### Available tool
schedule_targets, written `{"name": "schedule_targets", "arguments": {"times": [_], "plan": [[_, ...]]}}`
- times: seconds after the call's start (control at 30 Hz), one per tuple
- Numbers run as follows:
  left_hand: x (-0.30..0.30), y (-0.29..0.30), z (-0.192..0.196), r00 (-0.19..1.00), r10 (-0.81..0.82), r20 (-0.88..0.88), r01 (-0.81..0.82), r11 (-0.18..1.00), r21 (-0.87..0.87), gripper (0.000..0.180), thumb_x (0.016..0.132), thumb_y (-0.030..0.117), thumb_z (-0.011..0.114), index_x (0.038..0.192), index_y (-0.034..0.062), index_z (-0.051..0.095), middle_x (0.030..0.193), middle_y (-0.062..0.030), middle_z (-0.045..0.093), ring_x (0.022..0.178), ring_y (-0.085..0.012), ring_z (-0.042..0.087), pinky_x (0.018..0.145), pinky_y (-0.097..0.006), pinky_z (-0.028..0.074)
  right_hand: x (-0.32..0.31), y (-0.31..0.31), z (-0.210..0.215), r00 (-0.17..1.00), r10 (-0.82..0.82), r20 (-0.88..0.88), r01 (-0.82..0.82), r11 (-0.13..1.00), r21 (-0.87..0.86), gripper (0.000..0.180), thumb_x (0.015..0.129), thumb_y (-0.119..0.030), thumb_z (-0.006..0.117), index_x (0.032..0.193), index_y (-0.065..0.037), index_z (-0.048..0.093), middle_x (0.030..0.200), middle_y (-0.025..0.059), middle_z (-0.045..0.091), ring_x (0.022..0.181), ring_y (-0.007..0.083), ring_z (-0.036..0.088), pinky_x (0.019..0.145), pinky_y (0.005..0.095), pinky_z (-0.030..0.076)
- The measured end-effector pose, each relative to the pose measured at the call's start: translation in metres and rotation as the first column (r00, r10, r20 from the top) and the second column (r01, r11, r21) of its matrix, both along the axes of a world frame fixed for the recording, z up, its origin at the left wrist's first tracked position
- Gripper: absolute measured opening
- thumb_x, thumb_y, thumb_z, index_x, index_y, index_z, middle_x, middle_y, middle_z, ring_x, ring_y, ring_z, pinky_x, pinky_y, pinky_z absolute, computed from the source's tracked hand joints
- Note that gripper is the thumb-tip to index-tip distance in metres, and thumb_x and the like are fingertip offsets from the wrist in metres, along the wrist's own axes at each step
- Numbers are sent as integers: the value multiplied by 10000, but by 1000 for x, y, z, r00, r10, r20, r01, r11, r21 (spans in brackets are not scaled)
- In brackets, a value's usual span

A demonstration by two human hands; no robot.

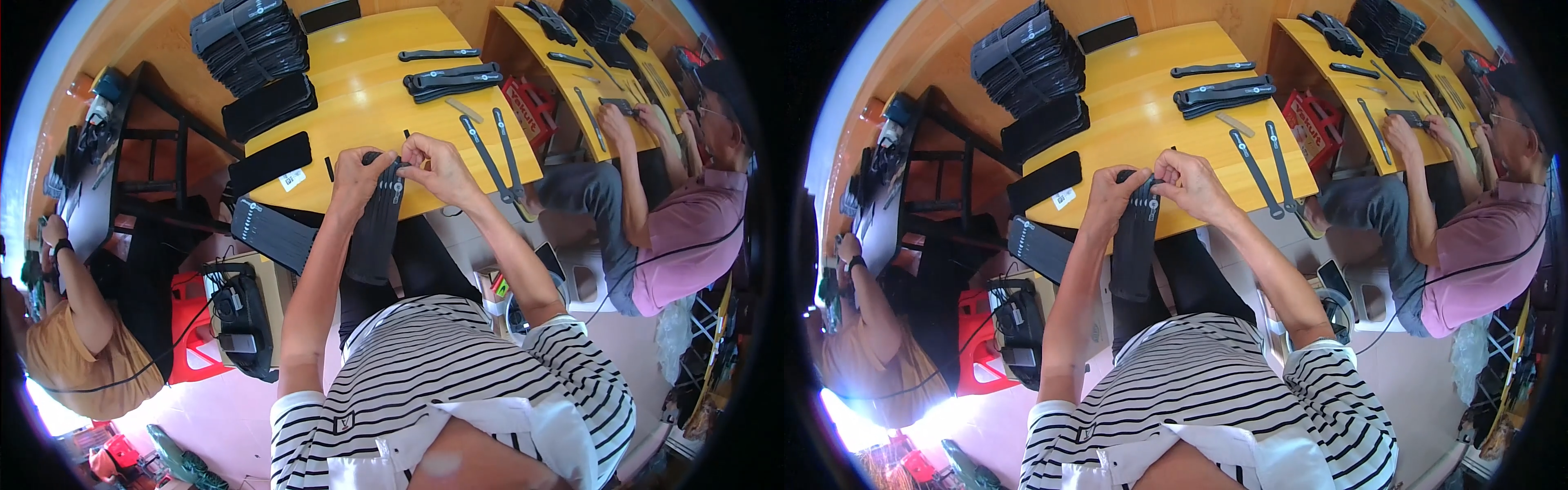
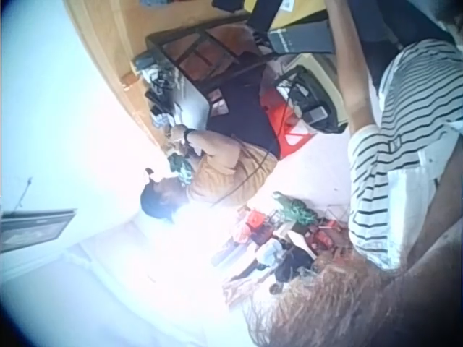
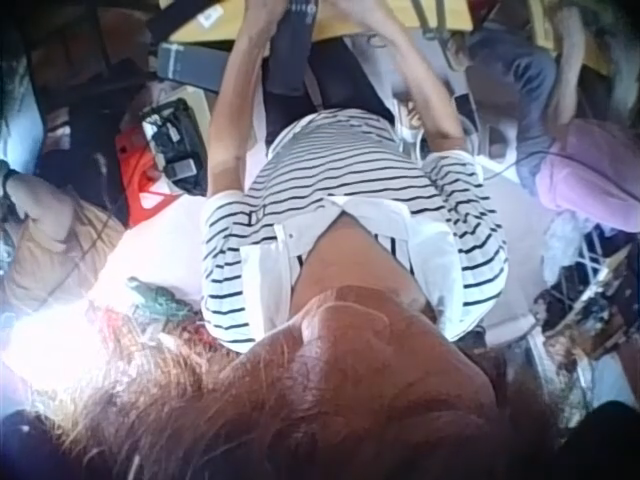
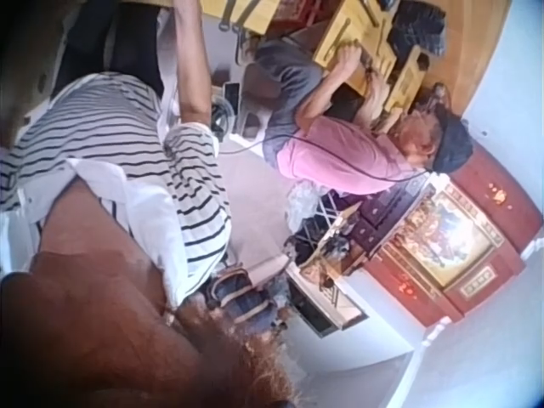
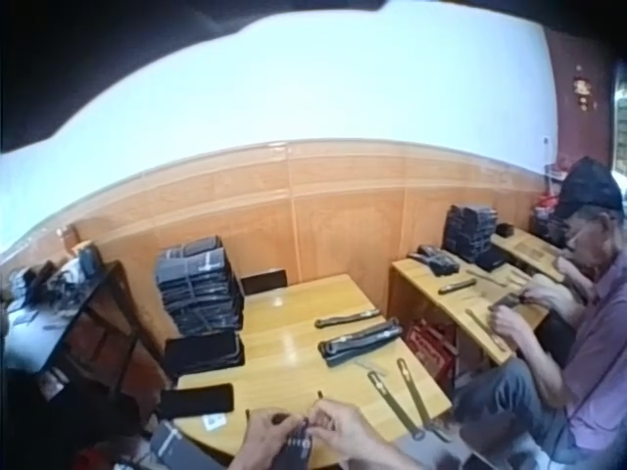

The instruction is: Attaching hardware and handles to leather bag components using tools.

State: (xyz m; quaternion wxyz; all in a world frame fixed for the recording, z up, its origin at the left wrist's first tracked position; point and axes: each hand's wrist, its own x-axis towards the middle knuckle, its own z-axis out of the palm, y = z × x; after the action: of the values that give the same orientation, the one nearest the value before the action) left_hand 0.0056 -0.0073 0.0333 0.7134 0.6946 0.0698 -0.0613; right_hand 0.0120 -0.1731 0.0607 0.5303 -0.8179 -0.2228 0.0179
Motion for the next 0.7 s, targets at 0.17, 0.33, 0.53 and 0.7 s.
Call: {"name": "schedule_targets", "arguments": {"times": [0.17, 0.33, 0.53, 0.7], "plan": [[4, -2, -2, 999, -26, -27, 28, 998, 51, 205, 755, 160, 692, 735, -42, 663, 610, -52, 610, 509, -101, 538, 475, -251, 426, -2, -3, -6, 993, -13, -114, 12, 1000, -7, 127, 717, -8, 675, 816, -3, 597, 669, 56, 525, 616, 151, 526, 556, 266, 428], [38, 8, -24, 988, 148, -34, -144, 985, 94, 195, 729, 159, 714, 734, -31, 671, 633, -66, 617, 532, -125, 548, 497, -287, 438, -35, -2, 4, 940, 95, 327, -77, 995, -68, 117, 724, 7, 659, 819, -9, 594, 715, 82, 521, 608, 208, 532, 535, 274, 429], [104, 62, -14, 875, 471, -108, -455, 878, 148, 231, 691, 129, 740, 812, -46, 652, 731, -68, 631, 598, -154, 563, 544, -330, 453, -104, -47, 48, 905, 347, 246, -315, 935, -161, 123, 729, -28, 647, 817, -12, 562, 764, 90, 500, 667, 264, 558, 564, 342, 461], [136, 177, -12, 596, 800, -65, -802, 598, 1, 158, 751, 79, 715, 797, -45, 629, 767, -87, 629, 614, -173, 579, 558, -321, 480, -130, -135, 110, 924, 368, 103, -356, 927, -116, 99, 727, -73, 679, 759, -7, 613, 727, 87, 560, 643, 204, 568, 553, 301, 454]]}}
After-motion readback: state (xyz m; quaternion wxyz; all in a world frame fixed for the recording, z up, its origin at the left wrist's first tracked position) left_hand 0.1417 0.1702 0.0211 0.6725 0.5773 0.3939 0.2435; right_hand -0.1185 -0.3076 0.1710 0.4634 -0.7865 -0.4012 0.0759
